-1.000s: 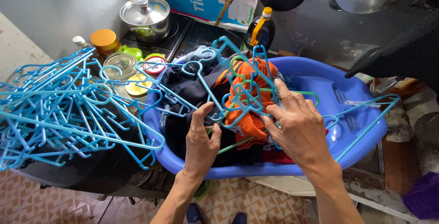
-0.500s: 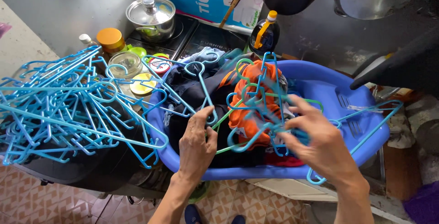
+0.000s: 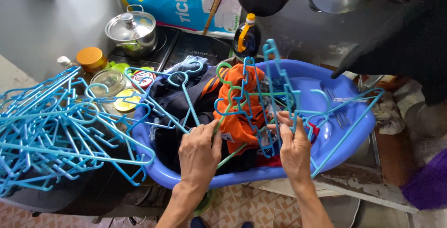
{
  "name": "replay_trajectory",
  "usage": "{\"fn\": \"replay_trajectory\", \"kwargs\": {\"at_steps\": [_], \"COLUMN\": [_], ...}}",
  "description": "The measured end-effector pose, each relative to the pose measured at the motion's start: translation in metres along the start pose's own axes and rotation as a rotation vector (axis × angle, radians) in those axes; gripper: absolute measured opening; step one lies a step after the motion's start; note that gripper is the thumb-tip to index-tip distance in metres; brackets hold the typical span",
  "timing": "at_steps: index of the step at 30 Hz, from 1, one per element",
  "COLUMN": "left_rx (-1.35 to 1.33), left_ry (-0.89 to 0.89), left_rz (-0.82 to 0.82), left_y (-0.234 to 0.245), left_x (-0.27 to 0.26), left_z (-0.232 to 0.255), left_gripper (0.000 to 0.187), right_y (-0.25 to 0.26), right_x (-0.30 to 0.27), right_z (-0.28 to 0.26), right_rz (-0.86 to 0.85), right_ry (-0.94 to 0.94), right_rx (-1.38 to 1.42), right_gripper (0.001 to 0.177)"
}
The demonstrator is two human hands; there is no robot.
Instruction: The person takes clothes from a blue laundry basin, places each item on a plastic hanger, and hangs them on a wall-mounted rack. Items handled include a black shirt, a white t-shirt, an orange t-shirt, patterned shorts, and another white t-shirt.
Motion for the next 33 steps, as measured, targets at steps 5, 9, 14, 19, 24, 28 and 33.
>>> {"fn": "replay_trajectory", "kwargs": {"at_steps": [5, 9, 14, 19, 24, 28, 33], "left_rx": [-0.565, -0.554, -0.42, -0.184, 0.217, 0.114, -1.307], "left_ry": [0.176, 0.051, -0.18, -0.297, 0.073, 0.087, 0.535], "left_rz": [-0.15, -0.066, -0.261, 0.08, -0.197, -0.083, -0.021], "left_y": [-0.025, -0.081, -0.13, -0.028, -0.107, -0.087, -0.028], "left_x": [0.013, 0.016, -0.011, 0.028, 0.074, 0.103, 0.116], "left_z": [0.065, 0.127, 0.159, 0.125, -0.002, -0.005, 0.014], "left_gripper": [0.031, 0.033, 0.03, 0.045, 0.077, 0.023, 0.017], "right_y": [0.012, 0.036, 0.07, 0.106, 0.096, 0.086, 0.081], "right_x": [-0.006, -0.007, -0.024, -0.038, -0.039, -0.04, -0.038], "right_z": [0.029, 0.04, 0.01, 0.009, -0.022, 0.006, 0.034], "right_rz": [0.1, 0.183, 0.328, 0.491, 0.383, 0.277, 0.187], "right_ry": [-0.117, -0.249, -0.341, -0.259, -0.128, -0.21, -0.262], "right_rx": [0.08, 0.047, 0.068, 0.057, -0.14, -0.118, -0.124], "right_gripper": [0.038, 0.048, 0.047, 0.055, 0.062, 0.071, 0.063]}}
Point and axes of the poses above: each hand's wrist, its own x-axis towards the middle knuckle, its own y-axis out of the back of the hand, z = x × y, the point moved 9 cm from there along x, towards the middle knuckle, and after that the axes turned 3 degrees about -x, right-handed, at the moved point
